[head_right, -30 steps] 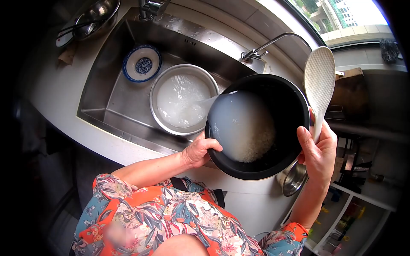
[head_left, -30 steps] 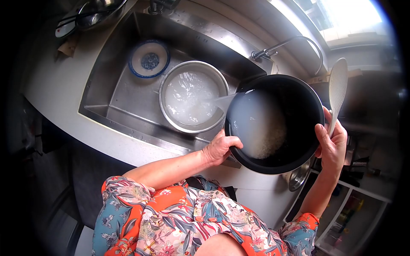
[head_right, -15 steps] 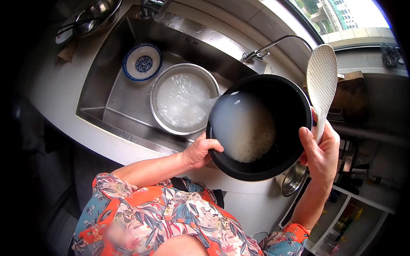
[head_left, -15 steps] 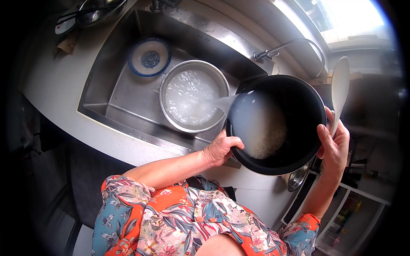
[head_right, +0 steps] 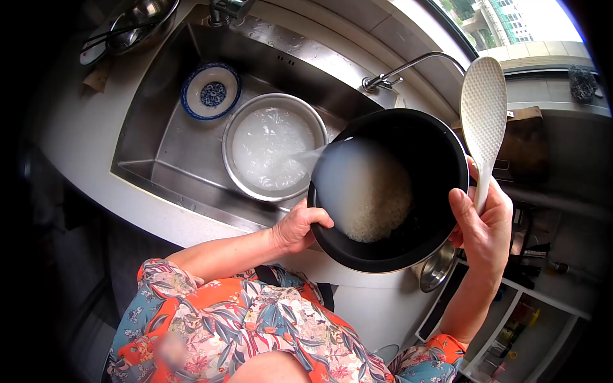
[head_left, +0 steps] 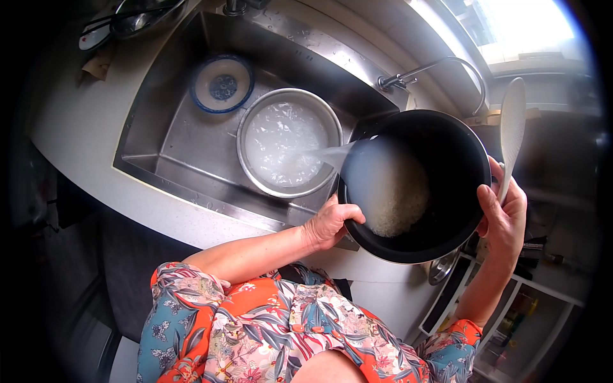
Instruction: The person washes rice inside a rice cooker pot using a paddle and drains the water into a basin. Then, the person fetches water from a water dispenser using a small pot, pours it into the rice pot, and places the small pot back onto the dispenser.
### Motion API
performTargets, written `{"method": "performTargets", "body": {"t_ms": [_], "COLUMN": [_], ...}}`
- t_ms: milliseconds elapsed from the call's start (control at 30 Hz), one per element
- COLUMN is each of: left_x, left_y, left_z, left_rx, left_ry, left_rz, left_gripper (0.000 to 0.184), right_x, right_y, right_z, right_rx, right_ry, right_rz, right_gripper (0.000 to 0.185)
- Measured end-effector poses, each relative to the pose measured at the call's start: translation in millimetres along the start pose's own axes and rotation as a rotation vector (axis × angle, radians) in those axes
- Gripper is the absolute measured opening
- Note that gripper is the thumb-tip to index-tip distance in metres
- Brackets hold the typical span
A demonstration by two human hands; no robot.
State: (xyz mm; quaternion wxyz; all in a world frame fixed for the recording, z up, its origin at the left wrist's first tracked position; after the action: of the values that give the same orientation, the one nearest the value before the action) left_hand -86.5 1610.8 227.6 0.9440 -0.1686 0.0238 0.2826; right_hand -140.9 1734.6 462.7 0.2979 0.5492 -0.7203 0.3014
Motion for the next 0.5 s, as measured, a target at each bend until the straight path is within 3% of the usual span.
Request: {"method": "performTargets", "body": {"t_ms": [500], "left_x": [3.0], "left_y": [-0.5], "left_z": [-3.0], "left_rx": [-0.009], "left_ry": [0.014], "left_rz": [-0.024], "left_gripper": [0.045], "right_x": [7.2], "right_y": [2.4], "right_z": [1.5], "right_rx": [0.012], "right_ry": [-0.033], "right_rz": [-0.006], "right_gripper": [0.056]}}
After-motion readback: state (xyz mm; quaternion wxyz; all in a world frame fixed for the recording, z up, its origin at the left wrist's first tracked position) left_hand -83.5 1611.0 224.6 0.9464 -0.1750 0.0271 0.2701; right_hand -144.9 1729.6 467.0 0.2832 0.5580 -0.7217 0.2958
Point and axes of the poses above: each hand's wrist, its own y-axis towards the middle knuckle, its own z-axis out of the palm, x = y × z, the point moved 10 cm from there along y, towards the middle knuckle
